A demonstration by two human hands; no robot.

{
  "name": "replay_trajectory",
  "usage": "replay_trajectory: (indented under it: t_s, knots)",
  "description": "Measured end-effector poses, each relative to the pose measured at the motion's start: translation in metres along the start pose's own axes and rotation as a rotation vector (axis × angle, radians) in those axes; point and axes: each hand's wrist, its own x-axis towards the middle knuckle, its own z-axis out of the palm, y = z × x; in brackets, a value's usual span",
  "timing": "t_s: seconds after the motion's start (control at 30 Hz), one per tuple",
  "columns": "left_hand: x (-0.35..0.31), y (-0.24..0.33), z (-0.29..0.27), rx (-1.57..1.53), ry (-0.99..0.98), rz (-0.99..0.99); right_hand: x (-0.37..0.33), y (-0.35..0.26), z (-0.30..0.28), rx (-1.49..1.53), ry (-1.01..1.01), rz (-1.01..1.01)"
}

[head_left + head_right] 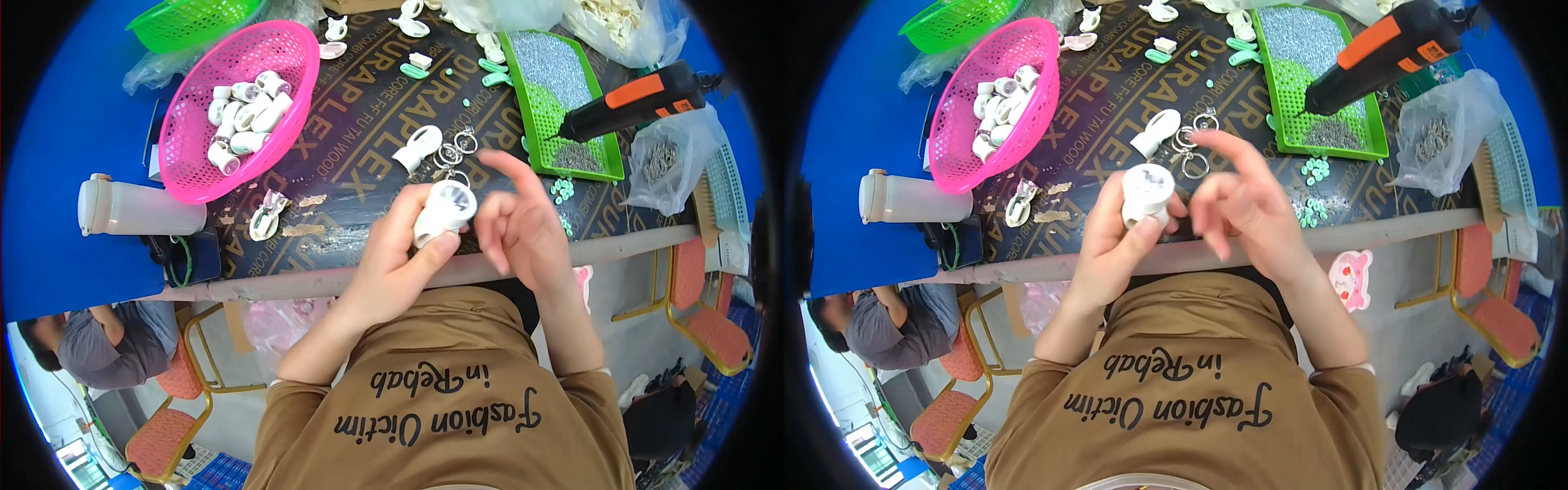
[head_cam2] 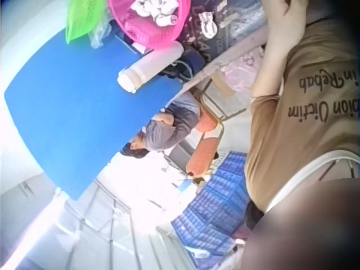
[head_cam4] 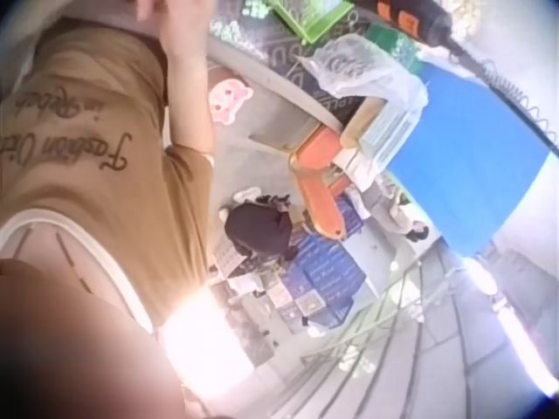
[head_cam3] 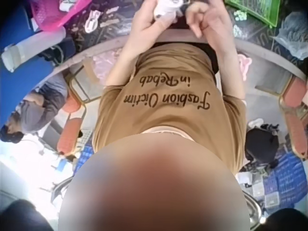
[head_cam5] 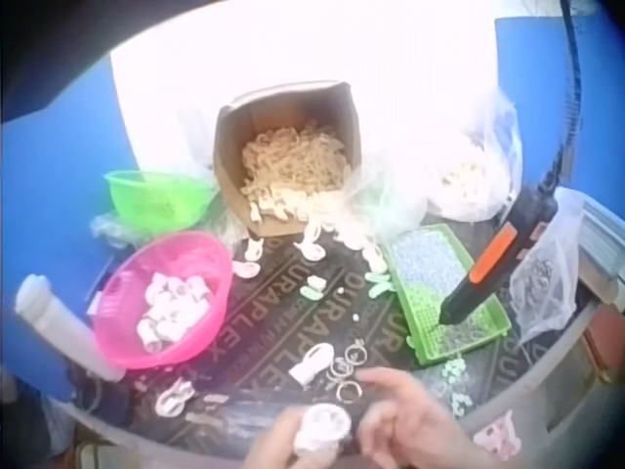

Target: Assembling small plastic keychain flashlights, including inserting internal LED circuit boards and securing the shell components.

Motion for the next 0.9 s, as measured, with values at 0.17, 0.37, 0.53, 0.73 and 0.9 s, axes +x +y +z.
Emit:
replay_trajectory:
  t_s: [0.17, 0.37, 0.53, 0.73, 0.9]
  knots:
    - [-0.011, -0.033, 0.005, -0.372, 0.108, 0.059, -0.014, 0.028, 0.012, -0.629, 0.053, -0.098]
    - [-0.003, -0.021, 0.01, -0.562, 0.123, -0.031, -0.004, 0.032, 0.028, -0.353, 0.199, -0.128]
    - [-0.001, -0.006, -0.009, -0.437, 0.111, -0.012, -0.003, 0.009, 0.017, -0.89, 0.202, -0.254]
    - [-0.006, -0.016, -0.019, 0.082, -0.011, -0.052, -0.009, 0.019, 0.005, -0.766, 0.227, -0.139]
    - [-0.014, -0.022, -0.022, -0.295, -0.14, 0.133, -0.011, 0.025, 0.002, -0.01, 0.063, 0.155]
